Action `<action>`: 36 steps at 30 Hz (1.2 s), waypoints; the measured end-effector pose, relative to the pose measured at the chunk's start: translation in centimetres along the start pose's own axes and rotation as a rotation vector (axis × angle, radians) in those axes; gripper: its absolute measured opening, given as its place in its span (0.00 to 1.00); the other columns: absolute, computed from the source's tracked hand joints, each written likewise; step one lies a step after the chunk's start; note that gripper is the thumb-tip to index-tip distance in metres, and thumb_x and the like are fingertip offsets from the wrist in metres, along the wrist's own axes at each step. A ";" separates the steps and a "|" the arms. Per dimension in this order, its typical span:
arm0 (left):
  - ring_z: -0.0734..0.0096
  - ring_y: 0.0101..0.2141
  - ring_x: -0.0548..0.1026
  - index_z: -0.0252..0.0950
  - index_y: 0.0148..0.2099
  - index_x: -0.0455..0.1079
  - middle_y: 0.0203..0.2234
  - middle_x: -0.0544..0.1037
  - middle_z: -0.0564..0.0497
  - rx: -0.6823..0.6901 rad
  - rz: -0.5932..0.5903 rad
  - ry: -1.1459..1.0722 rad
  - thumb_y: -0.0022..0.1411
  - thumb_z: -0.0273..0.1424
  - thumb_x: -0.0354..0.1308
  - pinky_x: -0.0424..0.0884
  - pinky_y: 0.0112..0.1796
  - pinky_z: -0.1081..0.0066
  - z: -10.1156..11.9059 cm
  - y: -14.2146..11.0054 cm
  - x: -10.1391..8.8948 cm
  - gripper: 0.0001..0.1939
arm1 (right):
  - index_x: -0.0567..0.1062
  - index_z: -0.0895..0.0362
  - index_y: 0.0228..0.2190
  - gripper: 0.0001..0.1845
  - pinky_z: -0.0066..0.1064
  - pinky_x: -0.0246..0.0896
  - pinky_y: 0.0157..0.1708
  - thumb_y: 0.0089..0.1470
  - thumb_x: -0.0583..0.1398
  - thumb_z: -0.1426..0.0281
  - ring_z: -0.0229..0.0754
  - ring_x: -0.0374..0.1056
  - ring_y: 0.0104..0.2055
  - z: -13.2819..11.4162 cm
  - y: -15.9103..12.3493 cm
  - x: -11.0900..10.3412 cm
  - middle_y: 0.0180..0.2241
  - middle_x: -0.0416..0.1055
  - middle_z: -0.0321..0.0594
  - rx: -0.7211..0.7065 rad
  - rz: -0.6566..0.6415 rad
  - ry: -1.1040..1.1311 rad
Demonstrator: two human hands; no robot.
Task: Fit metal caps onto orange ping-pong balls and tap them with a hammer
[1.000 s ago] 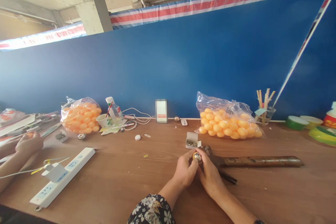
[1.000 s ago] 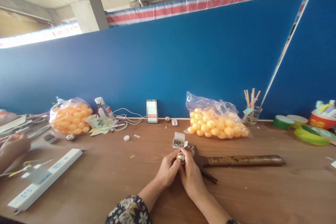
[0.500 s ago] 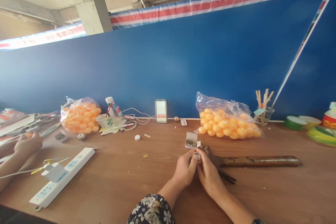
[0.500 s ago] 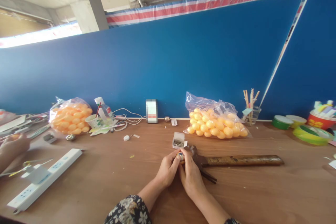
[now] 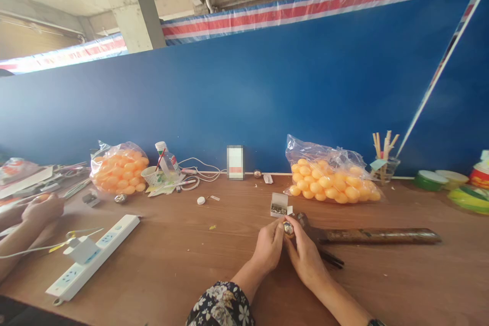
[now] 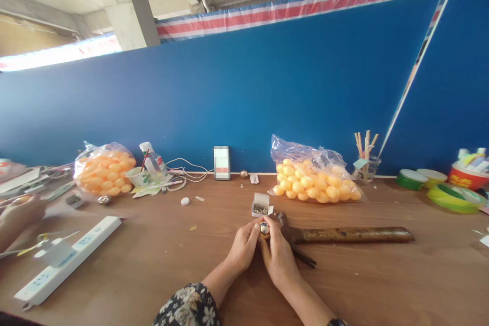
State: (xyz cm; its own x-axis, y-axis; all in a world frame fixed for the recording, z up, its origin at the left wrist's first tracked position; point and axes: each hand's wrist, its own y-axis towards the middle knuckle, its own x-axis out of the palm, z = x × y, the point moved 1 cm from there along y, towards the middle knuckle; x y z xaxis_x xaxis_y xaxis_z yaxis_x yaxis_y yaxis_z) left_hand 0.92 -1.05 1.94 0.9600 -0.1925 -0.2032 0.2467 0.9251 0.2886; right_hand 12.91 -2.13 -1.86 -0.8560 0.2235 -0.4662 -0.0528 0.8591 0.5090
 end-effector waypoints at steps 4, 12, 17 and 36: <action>0.61 0.45 0.74 0.35 0.52 0.71 0.46 0.78 0.46 -0.010 0.021 -0.006 0.66 0.38 0.43 0.66 0.50 0.64 -0.1 0.0 0.1 0.22 | 0.59 0.56 0.54 0.22 0.41 0.65 0.51 0.58 0.50 0.70 0.47 0.66 0.53 0.0 0.0 0.0 0.52 0.68 0.49 -0.010 0.011 0.002; 0.62 0.41 0.75 0.37 0.50 0.73 0.42 0.79 0.47 0.019 -0.002 0.011 0.64 0.40 0.47 0.68 0.45 0.67 0.6 -0.1 0.2 0.20 | 0.58 0.56 0.55 0.22 0.40 0.66 0.50 0.58 0.49 0.72 0.46 0.67 0.52 0.5 -0.1 0.3 0.52 0.67 0.50 0.000 -0.006 0.038; 0.60 0.43 0.75 0.35 0.47 0.75 0.42 0.79 0.44 -0.029 0.087 -0.150 0.60 0.42 0.53 0.67 0.47 0.64 -0.4 0.4 -0.1 0.21 | 0.58 0.56 0.55 0.23 0.43 0.63 0.53 0.58 0.50 0.71 0.48 0.64 0.55 0.2 0.0 0.1 0.53 0.66 0.50 0.003 -0.012 0.072; 0.61 0.39 0.76 0.35 0.50 0.71 0.39 0.78 0.43 -0.127 0.585 -0.206 0.58 0.48 0.53 0.73 0.39 0.65 -2.7 3.5 -3.8 0.25 | 0.67 0.56 0.48 0.16 0.32 0.62 0.45 0.58 0.52 0.71 0.43 0.68 0.46 -1.0 17.7 -3.1 0.46 0.71 0.45 0.046 -0.277 -0.572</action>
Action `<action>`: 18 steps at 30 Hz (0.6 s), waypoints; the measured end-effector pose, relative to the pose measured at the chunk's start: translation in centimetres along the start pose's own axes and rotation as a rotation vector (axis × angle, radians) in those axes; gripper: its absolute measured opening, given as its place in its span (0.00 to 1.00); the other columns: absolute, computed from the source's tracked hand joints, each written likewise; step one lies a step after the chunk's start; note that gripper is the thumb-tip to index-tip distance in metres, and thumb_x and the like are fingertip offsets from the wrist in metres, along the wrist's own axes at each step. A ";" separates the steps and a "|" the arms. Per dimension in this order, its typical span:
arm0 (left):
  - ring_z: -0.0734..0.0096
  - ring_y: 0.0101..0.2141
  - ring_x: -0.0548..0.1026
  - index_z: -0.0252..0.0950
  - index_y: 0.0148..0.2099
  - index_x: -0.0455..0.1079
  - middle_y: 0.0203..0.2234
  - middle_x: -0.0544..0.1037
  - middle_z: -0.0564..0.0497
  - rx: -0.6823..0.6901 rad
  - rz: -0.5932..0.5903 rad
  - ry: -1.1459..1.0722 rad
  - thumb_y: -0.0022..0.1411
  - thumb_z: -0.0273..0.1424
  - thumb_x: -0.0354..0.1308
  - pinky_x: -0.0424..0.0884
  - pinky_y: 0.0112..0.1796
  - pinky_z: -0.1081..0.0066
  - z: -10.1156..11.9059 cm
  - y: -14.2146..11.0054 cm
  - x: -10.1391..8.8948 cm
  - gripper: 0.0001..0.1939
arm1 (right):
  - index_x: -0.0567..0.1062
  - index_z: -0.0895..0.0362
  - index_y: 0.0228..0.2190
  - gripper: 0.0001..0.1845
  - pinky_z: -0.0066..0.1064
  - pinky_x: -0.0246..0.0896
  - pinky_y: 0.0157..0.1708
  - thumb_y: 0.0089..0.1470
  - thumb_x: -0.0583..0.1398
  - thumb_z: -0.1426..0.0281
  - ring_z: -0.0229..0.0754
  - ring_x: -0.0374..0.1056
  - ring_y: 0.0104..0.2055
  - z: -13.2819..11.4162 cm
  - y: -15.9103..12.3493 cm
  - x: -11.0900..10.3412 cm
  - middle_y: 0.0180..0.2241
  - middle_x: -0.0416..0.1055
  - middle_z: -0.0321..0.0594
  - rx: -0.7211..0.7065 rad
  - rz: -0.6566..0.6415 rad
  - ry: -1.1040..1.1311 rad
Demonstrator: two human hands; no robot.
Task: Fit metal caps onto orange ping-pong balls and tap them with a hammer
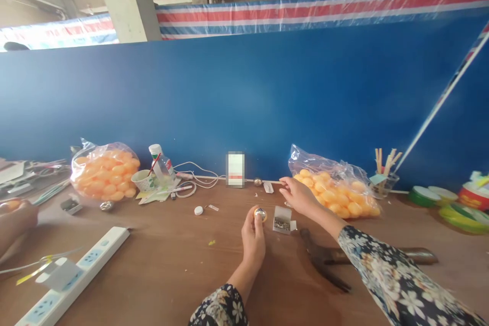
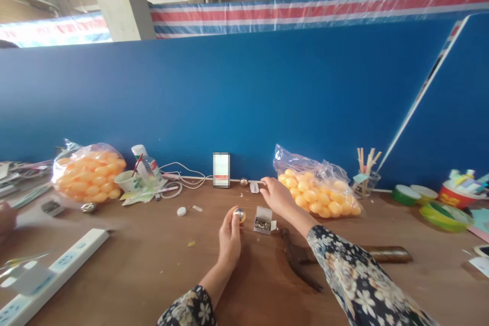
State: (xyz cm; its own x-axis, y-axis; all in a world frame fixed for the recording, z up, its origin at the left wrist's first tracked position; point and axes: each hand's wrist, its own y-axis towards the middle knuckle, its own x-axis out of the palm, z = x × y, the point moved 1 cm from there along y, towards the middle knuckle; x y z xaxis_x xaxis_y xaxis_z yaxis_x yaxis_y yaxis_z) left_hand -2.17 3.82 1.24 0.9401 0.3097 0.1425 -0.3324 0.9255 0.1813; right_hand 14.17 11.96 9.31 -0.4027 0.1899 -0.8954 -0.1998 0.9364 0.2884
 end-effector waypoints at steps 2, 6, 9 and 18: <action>0.60 0.42 0.75 0.36 0.50 0.72 0.41 0.78 0.43 0.064 -0.037 0.066 0.60 0.46 0.52 0.71 0.43 0.63 -0.5 0.0 0.1 0.23 | 0.69 0.56 0.46 0.14 0.33 0.60 0.45 0.57 0.54 0.71 0.46 0.68 0.47 0.0 1.7 1.3 0.45 0.71 0.46 -0.008 -0.065 -0.069; 0.60 0.47 0.74 0.36 0.50 0.71 0.46 0.77 0.42 0.155 -0.109 0.165 0.62 0.42 0.51 0.68 0.49 0.63 -0.8 -0.3 0.4 0.21 | 0.72 0.57 0.43 0.13 0.33 0.58 0.45 0.55 0.56 0.74 0.47 0.69 0.46 0.2 4.6 3.6 0.43 0.71 0.48 0.000 -0.181 -0.157; 0.59 0.48 0.73 0.36 0.50 0.71 0.47 0.76 0.42 0.140 -0.109 0.167 0.61 0.41 0.52 0.67 0.50 0.63 -0.8 -0.2 0.4 0.20 | 0.71 0.59 0.44 0.14 0.33 0.59 0.45 0.56 0.55 0.75 0.47 0.69 0.46 -0.1 6.3 4.9 0.44 0.71 0.49 0.009 -0.231 -0.197; 0.57 0.49 0.72 0.36 0.50 0.71 0.48 0.75 0.42 0.130 -0.108 0.151 0.62 0.40 0.52 0.66 0.51 0.60 -0.7 0.3 0.3 0.19 | 0.68 0.57 0.49 0.18 0.43 0.67 0.43 0.58 0.58 0.64 0.44 0.68 0.46 -0.3 8.5 7.0 0.49 0.67 0.44 0.009 -0.359 -0.270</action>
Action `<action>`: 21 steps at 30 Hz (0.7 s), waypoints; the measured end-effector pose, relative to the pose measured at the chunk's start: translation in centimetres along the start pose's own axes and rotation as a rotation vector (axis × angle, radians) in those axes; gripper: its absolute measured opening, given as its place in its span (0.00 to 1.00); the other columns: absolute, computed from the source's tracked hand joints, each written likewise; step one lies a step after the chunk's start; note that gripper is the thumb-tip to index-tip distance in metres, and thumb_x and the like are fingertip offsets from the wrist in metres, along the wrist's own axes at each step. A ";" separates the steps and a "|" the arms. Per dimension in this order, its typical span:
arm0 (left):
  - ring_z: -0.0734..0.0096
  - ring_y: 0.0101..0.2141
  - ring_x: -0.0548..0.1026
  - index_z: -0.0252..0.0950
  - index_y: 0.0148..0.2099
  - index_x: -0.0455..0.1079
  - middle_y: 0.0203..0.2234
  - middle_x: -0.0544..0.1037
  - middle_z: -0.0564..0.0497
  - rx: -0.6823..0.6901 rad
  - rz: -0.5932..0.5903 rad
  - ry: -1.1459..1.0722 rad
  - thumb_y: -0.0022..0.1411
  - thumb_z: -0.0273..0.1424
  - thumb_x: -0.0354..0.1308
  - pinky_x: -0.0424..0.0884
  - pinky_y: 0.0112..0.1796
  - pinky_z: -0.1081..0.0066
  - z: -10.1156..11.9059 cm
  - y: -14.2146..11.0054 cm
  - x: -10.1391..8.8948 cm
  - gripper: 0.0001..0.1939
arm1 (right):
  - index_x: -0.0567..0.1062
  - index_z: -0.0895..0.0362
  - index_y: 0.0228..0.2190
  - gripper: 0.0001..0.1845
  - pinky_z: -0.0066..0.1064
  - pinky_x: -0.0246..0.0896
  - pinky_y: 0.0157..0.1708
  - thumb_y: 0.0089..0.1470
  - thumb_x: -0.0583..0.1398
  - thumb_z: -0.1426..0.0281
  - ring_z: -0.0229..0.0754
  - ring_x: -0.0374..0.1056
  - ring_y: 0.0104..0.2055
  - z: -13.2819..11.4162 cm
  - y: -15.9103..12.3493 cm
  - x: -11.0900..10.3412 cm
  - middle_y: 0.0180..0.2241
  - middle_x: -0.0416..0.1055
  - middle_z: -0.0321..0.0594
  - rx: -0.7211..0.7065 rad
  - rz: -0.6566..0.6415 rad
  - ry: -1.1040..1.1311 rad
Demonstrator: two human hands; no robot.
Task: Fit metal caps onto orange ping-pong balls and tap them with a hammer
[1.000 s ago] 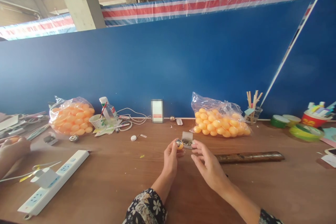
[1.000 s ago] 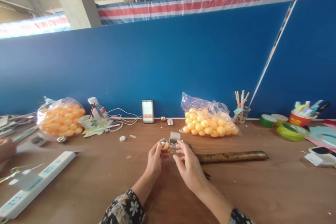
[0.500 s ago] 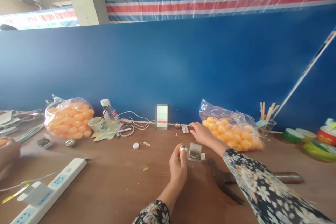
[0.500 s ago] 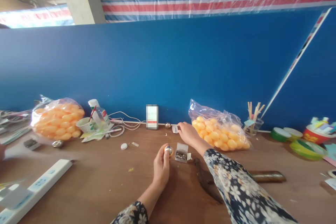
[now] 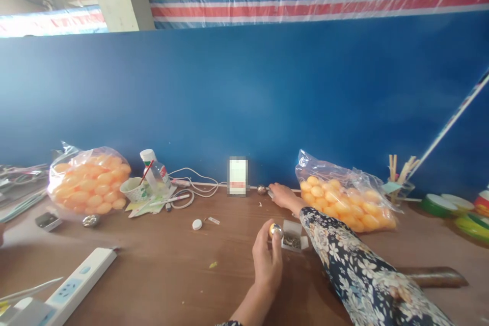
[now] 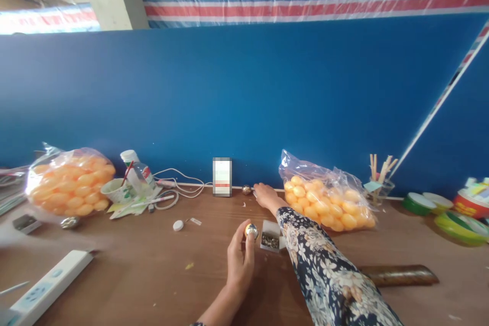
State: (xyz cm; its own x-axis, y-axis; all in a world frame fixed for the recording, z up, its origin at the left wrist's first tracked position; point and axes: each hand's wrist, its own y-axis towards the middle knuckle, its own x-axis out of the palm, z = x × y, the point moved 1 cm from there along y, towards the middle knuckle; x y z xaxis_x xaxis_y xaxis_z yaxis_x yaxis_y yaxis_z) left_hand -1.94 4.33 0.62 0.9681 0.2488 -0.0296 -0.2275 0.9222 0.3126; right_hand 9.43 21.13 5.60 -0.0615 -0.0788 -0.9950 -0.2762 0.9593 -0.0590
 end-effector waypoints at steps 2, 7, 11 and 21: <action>0.57 0.49 0.72 0.36 0.51 0.71 0.48 0.75 0.42 -0.010 0.010 -0.020 0.62 0.40 0.52 0.66 0.50 0.61 0.1 0.1 0.0 0.19 | 0.68 0.57 0.49 0.18 0.42 0.67 0.43 0.58 0.58 0.64 0.44 0.68 0.46 0.2 0.3 0.0 0.49 0.67 0.44 -0.016 -0.025 -0.004; 0.59 0.49 0.72 0.35 0.52 0.70 0.49 0.74 0.42 -0.035 0.033 -0.019 0.63 0.39 0.51 0.67 0.49 0.64 0.3 0.0 -0.1 0.19 | 0.71 0.57 0.45 0.12 0.35 0.61 0.45 0.59 0.54 0.72 0.46 0.68 0.47 -0.4 0.7 -0.2 0.45 0.71 0.47 -0.024 0.021 0.023; 0.61 0.48 0.72 0.34 0.52 0.69 0.47 0.75 0.41 0.000 0.018 0.005 0.64 0.38 0.49 0.66 0.50 0.65 0.4 -0.3 0.0 0.19 | 0.66 0.59 0.50 0.18 0.33 0.58 0.44 0.59 0.53 0.68 0.47 0.67 0.49 -1.9 1.1 0.3 0.48 0.69 0.50 -0.024 0.090 0.067; 0.61 0.42 0.74 0.34 0.51 0.70 0.44 0.77 0.42 -0.027 0.024 -0.002 0.63 0.38 0.50 0.70 0.44 0.66 0.7 -0.4 0.0 0.19 | 0.66 0.57 0.47 0.15 0.31 0.57 0.37 0.57 0.53 0.74 0.46 0.70 0.43 -2.8 2.0 1.1 0.41 0.72 0.46 -0.010 0.078 0.093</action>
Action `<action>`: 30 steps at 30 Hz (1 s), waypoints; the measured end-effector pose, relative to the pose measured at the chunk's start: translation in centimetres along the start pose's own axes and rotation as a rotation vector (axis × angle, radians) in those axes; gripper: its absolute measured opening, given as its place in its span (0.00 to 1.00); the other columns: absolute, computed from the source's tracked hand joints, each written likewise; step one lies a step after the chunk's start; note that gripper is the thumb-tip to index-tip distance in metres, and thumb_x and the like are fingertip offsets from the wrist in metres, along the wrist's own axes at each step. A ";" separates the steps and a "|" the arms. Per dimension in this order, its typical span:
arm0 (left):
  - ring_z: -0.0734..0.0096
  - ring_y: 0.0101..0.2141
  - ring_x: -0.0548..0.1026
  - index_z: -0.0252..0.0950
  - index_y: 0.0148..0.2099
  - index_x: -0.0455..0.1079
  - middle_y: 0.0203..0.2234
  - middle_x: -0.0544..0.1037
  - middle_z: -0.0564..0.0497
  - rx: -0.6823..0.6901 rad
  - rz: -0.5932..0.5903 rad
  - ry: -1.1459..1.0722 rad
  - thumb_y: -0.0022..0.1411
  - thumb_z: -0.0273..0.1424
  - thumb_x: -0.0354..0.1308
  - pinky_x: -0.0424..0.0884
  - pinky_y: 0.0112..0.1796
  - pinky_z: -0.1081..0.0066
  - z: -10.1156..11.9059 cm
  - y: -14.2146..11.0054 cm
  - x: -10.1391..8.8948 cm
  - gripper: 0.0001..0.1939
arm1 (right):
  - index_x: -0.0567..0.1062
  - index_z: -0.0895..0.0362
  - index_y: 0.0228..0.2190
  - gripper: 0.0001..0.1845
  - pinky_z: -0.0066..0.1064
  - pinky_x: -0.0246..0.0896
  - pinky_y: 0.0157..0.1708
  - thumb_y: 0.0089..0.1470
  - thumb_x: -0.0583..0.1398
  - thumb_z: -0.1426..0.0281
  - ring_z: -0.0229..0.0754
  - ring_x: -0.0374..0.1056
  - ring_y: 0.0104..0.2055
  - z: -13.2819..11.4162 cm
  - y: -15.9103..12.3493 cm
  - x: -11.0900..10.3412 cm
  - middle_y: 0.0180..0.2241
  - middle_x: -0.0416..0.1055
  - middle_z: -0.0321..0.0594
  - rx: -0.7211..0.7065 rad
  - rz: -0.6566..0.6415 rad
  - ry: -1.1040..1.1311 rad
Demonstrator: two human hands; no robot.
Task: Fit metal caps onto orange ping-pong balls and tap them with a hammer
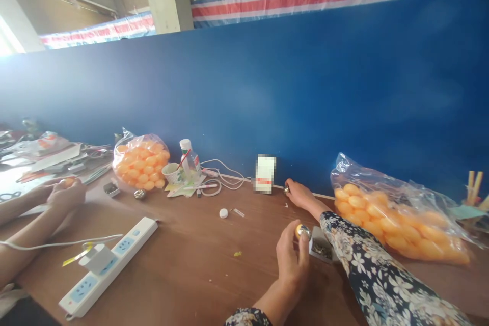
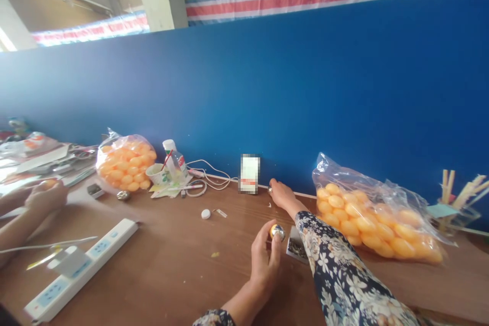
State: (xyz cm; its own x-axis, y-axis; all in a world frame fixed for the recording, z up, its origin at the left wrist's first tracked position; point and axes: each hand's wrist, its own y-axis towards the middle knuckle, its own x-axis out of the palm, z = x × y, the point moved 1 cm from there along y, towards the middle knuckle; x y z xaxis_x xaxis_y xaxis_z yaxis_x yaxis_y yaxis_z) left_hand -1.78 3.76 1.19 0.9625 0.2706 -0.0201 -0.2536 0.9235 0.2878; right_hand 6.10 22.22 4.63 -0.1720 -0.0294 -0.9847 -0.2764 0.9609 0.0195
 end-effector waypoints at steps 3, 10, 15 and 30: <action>0.61 0.42 0.74 0.34 0.50 0.71 0.44 0.77 0.42 -0.020 -0.002 -0.012 0.62 0.39 0.51 0.70 0.43 0.66 0.1 0.0 0.0 0.19 | 0.64 0.57 0.49 0.21 0.30 0.56 0.40 0.53 0.56 0.77 0.45 0.68 0.46 0.6 0.0 -0.2 0.44 0.70 0.47 -0.019 0.006 0.004; 0.62 0.42 0.74 0.34 0.51 0.70 0.45 0.77 0.41 0.004 -0.006 0.002 0.63 0.38 0.50 0.70 0.44 0.67 0.0 0.1 0.0 0.19 | 0.70 0.58 0.47 0.21 0.28 0.54 0.44 0.51 0.55 0.82 0.44 0.66 0.48 1.6 -0.1 0.1 0.47 0.66 0.48 -0.063 0.019 0.023; 0.61 0.43 0.74 0.34 0.51 0.70 0.45 0.76 0.41 0.009 -0.008 -0.002 0.63 0.39 0.50 0.69 0.45 0.66 -0.1 0.1 -0.1 0.19 | 0.67 0.59 0.47 0.19 0.28 0.55 0.40 0.51 0.56 0.79 0.43 0.67 0.45 1.2 -0.4 0.0 0.45 0.68 0.46 -0.054 0.057 0.041; 0.62 0.42 0.74 0.36 0.52 0.69 0.45 0.76 0.42 0.015 -0.041 0.052 0.64 0.38 0.49 0.70 0.44 0.66 -0.3 -0.2 0.0 0.19 | 0.69 0.57 0.44 0.14 0.31 0.57 0.37 0.56 0.56 0.69 0.46 0.70 0.42 0.7 -0.3 0.6 0.43 0.70 0.46 -0.016 0.105 0.011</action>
State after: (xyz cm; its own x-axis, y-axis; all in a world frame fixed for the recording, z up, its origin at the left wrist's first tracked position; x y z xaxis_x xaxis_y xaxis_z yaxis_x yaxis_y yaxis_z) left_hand -1.72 3.69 0.80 0.9657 0.2466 -0.0816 -0.2122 0.9301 0.2999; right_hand 6.75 22.06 3.88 -0.2111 0.0686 -0.9750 -0.2712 0.9542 0.1258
